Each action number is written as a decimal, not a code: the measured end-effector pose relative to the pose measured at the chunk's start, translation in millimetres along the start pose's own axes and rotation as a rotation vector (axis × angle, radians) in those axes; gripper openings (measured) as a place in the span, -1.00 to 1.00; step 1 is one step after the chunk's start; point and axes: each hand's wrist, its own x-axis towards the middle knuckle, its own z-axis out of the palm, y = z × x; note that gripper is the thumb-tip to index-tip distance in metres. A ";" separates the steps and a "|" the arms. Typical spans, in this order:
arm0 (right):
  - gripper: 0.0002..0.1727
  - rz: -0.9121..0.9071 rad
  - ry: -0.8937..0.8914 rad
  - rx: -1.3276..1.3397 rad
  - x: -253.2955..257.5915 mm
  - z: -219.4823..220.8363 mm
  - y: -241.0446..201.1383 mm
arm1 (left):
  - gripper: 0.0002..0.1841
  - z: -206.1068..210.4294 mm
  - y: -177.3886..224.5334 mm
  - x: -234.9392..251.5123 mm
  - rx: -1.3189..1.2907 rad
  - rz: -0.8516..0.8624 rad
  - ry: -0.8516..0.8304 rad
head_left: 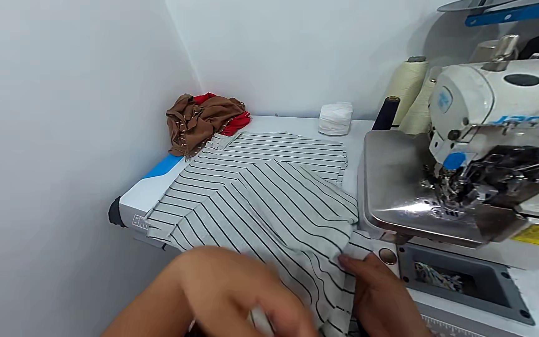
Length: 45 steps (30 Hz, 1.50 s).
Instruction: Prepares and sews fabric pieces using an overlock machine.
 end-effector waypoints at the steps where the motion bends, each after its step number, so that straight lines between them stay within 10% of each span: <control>1: -0.86 -0.039 -0.041 -0.050 -3.9 -2.1 3.4 | -0.53 -11.3 -2.0 6.5 0.016 -0.047 0.088; 5: -0.71 -0.735 -0.369 -0.616 -19.9 -16.9 8.4 | -0.72 -44.7 -18.2 43.5 0.494 -0.051 0.455; 10: -0.74 -1.220 -0.558 -0.956 -29.1 -17.8 -27.3 | -0.29 -64.7 -26.7 68.5 0.153 -0.081 0.042; 17: -0.74 -0.932 -0.358 -0.525 -27.1 -25.9 -41.3 | -0.93 -78.1 -35.6 86.3 -0.141 -0.118 -0.008; 25: -0.81 -0.584 -0.321 -0.239 -36.0 -29.5 -34.6 | -0.89 -66.6 -6.4 117.5 -0.114 -0.010 0.276; 31: -0.69 -0.341 -0.175 -0.134 -40.3 -44.8 -14.0 | -0.83 -64.5 -33.3 164.1 0.731 -0.284 0.390; 36: -0.67 -0.284 -0.173 -0.126 -49.0 -61.7 -8.3 | -0.92 -22.3 -55.3 178.0 0.992 -0.046 0.551; 45: -0.69 -0.272 -0.151 -0.073 -45.7 -68.0 -12.2 | -0.95 -16.0 -59.3 183.6 0.860 -0.134 0.651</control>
